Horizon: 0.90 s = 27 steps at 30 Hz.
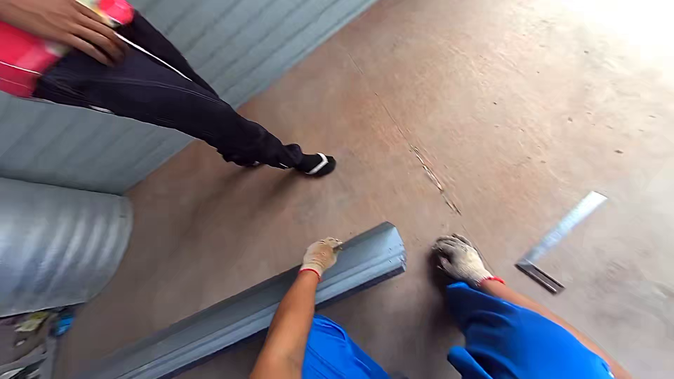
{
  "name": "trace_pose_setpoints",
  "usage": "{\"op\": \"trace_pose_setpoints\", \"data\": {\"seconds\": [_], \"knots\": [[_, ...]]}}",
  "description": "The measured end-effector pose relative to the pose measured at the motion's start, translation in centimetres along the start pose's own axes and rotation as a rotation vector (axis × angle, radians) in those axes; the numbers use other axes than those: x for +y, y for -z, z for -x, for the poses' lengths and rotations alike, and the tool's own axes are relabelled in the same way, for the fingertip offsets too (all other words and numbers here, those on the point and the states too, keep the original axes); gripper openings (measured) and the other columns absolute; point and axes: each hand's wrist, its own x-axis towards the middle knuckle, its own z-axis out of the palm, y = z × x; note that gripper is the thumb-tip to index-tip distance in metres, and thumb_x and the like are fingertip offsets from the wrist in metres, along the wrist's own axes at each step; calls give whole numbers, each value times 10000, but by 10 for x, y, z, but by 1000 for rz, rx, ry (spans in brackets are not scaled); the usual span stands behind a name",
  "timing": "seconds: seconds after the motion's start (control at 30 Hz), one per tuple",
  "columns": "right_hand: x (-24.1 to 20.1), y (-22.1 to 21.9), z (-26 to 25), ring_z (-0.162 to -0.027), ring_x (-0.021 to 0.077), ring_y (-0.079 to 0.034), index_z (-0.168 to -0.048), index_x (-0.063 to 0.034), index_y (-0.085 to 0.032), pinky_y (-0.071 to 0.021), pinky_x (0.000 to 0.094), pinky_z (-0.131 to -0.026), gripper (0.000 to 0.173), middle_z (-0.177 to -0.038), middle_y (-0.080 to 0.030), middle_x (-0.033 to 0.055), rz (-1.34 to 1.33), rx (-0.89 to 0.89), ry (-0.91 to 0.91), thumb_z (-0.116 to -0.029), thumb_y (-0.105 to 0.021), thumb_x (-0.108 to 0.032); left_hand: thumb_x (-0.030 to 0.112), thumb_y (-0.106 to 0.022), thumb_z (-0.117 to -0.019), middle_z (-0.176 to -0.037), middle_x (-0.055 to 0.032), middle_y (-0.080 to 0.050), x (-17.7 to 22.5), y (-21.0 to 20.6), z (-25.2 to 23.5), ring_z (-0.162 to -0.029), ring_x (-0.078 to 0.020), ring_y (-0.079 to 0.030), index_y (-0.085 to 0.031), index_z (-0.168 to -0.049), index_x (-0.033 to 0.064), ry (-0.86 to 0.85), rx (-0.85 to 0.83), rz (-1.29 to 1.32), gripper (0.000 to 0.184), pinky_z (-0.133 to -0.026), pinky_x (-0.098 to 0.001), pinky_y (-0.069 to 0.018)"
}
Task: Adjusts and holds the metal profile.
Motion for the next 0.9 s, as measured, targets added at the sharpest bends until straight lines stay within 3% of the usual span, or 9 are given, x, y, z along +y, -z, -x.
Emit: {"op": "trace_pose_setpoints", "data": {"seconds": [0.27, 0.47, 0.67, 0.9], "knots": [[15, -9, 5, -1391, 100, -513, -1118, -229, -758, -265, 427, -1260, 307, -1277, -712, -75, 5, -12, -7, -966, -517, -343, 399, -560, -1024, -1332, -92, -683, 4, -3, -4, -1259, -329, -629, -705, -1282, 193, 22, -31, 5, 360, -1040, -623, -477], [16, -10, 6, -1374, 125, -535, -1118, -224, -762, -280, 445, -1252, 312, -1259, -720, -66, 1, -12, 10, -955, -524, -342, 396, -548, -1040, -1286, -83, -706, -1, -9, -4, -1209, -322, -657, -726, -1246, 194, -4, -4, -16, 339, -1003, -606, -504], [14, -13, 3, -1362, 163, -552, -1075, -213, -774, -301, 483, -1238, 283, -1232, -731, -51, 42, 20, 47, -942, -552, -329, 272, -630, -1014, -1209, -78, -735, -3, -15, -2, -1103, -324, -702, -756, -1171, 194, -40, 112, -15, 216, -919, -610, -537], [11, -11, 4, -1364, 191, -553, -1089, -214, -774, -307, 506, -1230, 291, -1239, -730, -37, 43, 26, 55, -928, -552, -311, 269, -665, -995, -1161, -86, -743, -6, -20, -3, -1060, -329, -710, -764, -1134, 192, -78, 157, 10, 188, -879, -614, -544]]}}
